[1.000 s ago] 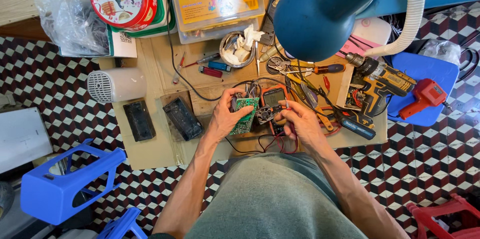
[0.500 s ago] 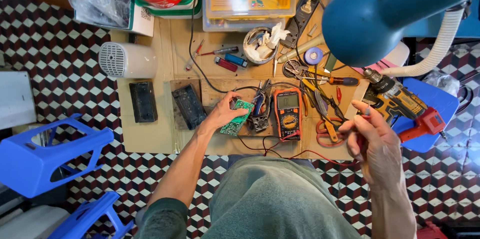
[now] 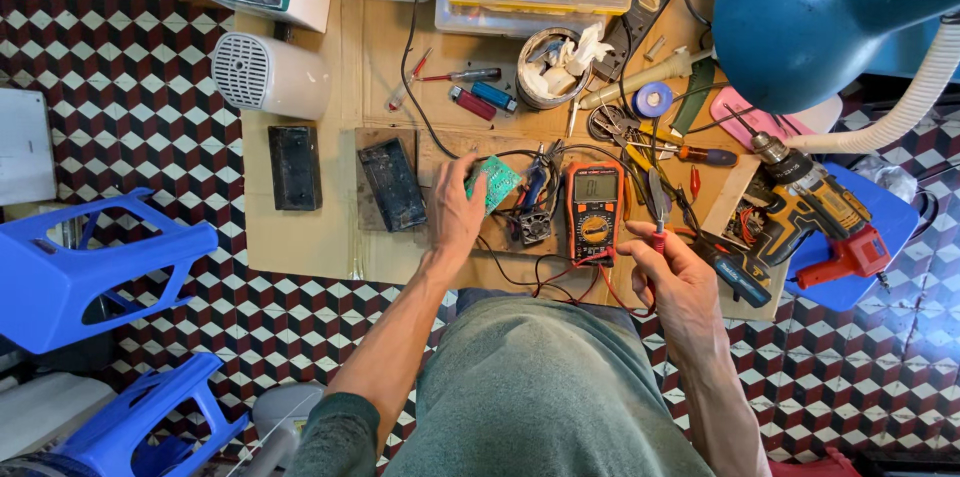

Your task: The person holds a green circuit board and uses a multimeter to test electrical continuity and voltage at various points on the board. They rotate the board to access different sides and connect the multimeter probes to specific components while observing the readings.

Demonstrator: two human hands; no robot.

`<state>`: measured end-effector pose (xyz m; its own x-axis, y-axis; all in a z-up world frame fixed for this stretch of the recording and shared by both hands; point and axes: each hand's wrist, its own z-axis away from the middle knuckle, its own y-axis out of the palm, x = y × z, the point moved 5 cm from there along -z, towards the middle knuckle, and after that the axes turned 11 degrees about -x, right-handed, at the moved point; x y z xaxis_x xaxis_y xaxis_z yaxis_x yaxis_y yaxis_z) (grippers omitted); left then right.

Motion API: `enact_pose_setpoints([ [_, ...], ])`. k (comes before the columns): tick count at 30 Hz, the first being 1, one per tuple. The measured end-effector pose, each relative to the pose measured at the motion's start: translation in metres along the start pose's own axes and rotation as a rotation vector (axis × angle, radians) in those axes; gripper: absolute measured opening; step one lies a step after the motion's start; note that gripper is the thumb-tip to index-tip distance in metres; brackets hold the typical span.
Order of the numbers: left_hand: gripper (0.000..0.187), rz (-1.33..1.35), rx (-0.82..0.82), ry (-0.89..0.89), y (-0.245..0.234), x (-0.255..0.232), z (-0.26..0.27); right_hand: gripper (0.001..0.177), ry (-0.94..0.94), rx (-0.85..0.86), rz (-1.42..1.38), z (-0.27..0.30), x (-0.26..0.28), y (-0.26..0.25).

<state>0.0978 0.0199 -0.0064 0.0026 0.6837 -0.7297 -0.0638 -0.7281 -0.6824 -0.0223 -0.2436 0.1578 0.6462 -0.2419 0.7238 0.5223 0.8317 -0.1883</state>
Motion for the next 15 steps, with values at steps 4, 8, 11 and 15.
enact_pose_setpoints([
  [4,0.028,0.109,0.244,-0.16,0.027,-0.006,0.054,0.038,0.029,0.003,-0.032,0.007,-0.007,0.002],
  [8,0.047,0.505,0.442,-0.987,0.078,0.021,0.09,0.037,0.03,0.016,-0.084,0.011,-0.017,0.001],
  [11,0.051,0.49,0.279,-1.026,0.094,0.032,0.093,0.037,0.031,0.02,-0.079,0.014,-0.029,-0.002],
  [15,0.049,0.489,0.09,-0.9,0.1,0.028,0.099,0.036,0.066,0.033,-0.037,0.02,-0.043,-0.003],
])
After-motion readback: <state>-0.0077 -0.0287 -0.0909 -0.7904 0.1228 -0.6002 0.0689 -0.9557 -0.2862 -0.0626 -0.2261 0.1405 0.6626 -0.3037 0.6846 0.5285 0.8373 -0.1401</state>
